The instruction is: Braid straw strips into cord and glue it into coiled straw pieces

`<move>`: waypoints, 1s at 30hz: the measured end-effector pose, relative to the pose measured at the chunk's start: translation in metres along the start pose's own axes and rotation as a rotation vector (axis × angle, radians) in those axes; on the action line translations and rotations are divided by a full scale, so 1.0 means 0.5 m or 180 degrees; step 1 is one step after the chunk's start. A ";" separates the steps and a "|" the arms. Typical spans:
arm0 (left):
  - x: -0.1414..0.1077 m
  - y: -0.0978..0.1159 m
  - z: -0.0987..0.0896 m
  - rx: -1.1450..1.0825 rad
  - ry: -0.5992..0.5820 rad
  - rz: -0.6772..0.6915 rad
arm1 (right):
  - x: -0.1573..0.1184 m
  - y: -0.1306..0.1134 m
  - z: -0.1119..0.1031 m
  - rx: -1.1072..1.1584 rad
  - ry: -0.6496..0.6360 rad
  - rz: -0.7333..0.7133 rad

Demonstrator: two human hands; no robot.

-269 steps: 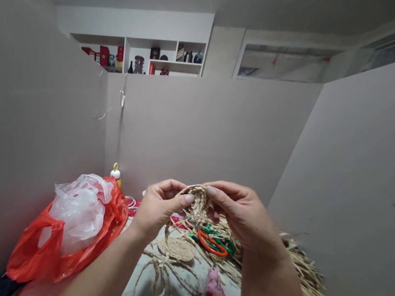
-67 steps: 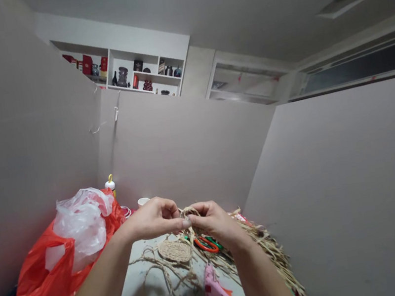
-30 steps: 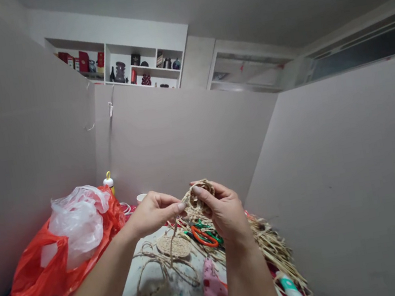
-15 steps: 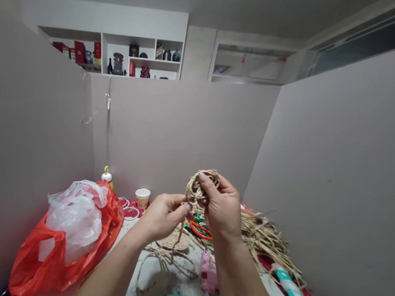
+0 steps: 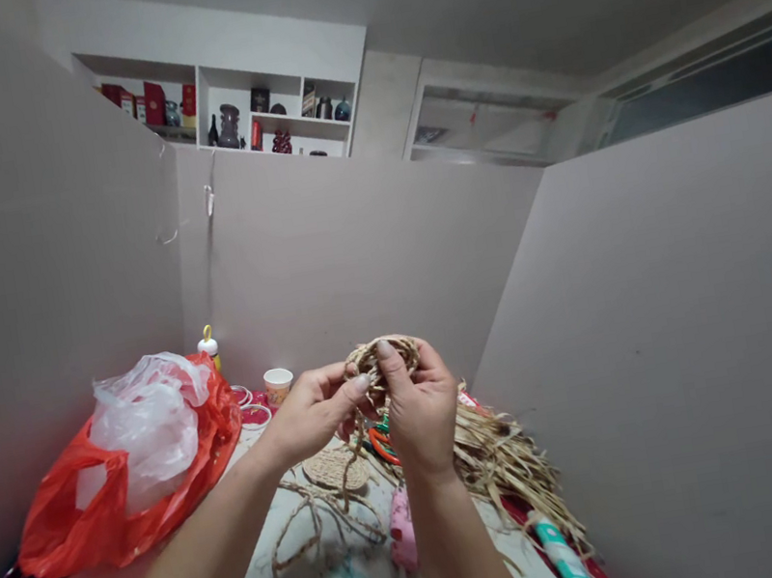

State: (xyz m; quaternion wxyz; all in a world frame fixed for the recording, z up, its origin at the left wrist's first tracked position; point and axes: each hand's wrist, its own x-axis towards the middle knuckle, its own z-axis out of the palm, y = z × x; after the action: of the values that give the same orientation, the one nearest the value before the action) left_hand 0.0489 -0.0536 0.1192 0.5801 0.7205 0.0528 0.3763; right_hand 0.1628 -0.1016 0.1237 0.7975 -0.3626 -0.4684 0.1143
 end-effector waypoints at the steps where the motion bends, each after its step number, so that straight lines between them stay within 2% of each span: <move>1: 0.001 -0.001 0.001 -0.0005 0.0052 0.0022 | -0.001 0.001 0.002 -0.0010 -0.0024 -0.0021; 7: 0.002 0.000 0.002 -0.0087 0.0430 0.0143 | -0.008 -0.001 0.007 -0.0157 -0.0180 -0.0026; 14: 0.003 0.003 0.006 -0.0263 0.0923 0.0239 | -0.009 -0.009 0.007 -0.0435 -0.0636 -0.0128; 17: 0.000 0.011 -0.003 -0.0410 0.1228 0.0368 | -0.009 -0.005 0.007 -0.0192 -0.1138 0.0255; 20: -0.006 0.021 -0.025 -0.0532 0.1481 0.0401 | -0.010 0.003 0.001 0.0151 -0.2055 0.1008; 22: -0.010 0.028 -0.042 -0.0527 0.1562 0.0410 | -0.010 0.008 -0.006 0.0001 -0.2533 0.1314; 23: -0.012 0.032 -0.051 -0.0489 0.1580 0.0417 | -0.009 0.009 -0.011 -0.0157 -0.2639 0.1357; 25: -0.015 0.037 -0.064 -0.0368 0.1602 0.0406 | -0.003 0.010 -0.022 -0.0462 -0.2576 0.1257; 30: -0.018 0.043 -0.081 0.0134 0.1494 0.0268 | 0.021 0.000 -0.048 -0.0810 -0.1894 0.0919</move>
State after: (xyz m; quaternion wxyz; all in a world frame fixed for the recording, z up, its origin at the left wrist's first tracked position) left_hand 0.0105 -0.0328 0.1354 0.5205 0.6268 0.1640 0.5561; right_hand 0.1885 -0.1075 0.1237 0.5502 -0.4724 -0.6346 0.2672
